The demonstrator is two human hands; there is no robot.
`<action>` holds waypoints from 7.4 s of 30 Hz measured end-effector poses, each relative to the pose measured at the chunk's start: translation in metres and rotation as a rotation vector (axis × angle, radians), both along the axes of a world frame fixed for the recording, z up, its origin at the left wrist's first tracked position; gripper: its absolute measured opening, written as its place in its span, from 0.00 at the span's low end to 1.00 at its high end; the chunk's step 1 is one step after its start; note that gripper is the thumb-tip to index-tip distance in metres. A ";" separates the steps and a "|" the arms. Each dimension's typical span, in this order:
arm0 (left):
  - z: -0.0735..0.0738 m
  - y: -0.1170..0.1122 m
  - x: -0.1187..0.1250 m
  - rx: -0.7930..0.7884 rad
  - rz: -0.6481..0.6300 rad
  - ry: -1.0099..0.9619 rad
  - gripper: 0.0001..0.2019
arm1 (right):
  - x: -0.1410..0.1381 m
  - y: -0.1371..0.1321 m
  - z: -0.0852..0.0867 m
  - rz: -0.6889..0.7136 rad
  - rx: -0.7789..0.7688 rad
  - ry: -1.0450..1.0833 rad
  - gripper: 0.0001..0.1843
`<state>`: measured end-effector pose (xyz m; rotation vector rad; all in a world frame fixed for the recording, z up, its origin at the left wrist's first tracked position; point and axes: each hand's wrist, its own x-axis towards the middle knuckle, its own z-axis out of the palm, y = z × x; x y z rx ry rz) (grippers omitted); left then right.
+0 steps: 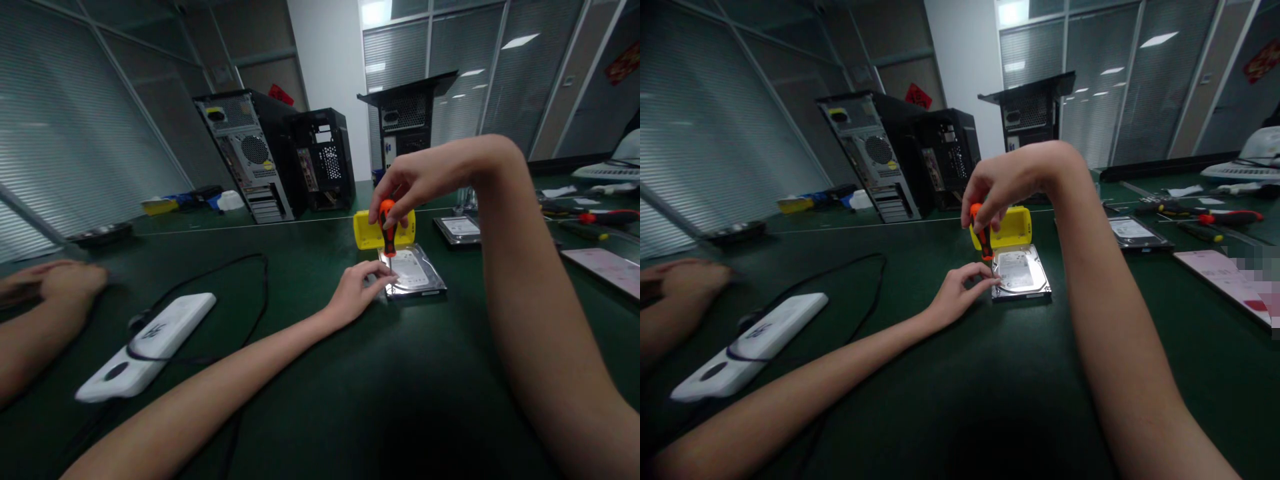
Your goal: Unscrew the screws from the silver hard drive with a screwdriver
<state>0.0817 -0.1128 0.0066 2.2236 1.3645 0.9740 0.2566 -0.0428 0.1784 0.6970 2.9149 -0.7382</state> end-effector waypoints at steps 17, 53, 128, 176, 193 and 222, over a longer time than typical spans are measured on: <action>-0.004 0.003 0.001 0.107 0.084 -0.149 0.14 | -0.008 0.009 -0.006 -0.087 -0.067 0.036 0.19; -0.007 0.015 -0.003 -0.070 -0.018 -0.285 0.11 | -0.014 -0.006 -0.015 -0.106 0.085 0.088 0.21; -0.006 0.020 -0.008 -0.226 -0.196 0.027 0.25 | -0.003 -0.015 -0.029 -0.151 0.244 0.111 0.15; 0.001 0.015 -0.005 -0.205 -0.175 0.039 0.20 | -0.008 -0.003 -0.033 -0.146 0.344 0.249 0.15; -0.003 0.019 -0.009 -0.261 -0.188 -0.120 0.19 | -0.009 -0.002 -0.033 -0.150 0.307 0.231 0.16; -0.001 0.000 -0.005 -0.132 0.027 0.366 0.22 | 0.001 -0.010 -0.028 -0.182 0.184 0.153 0.17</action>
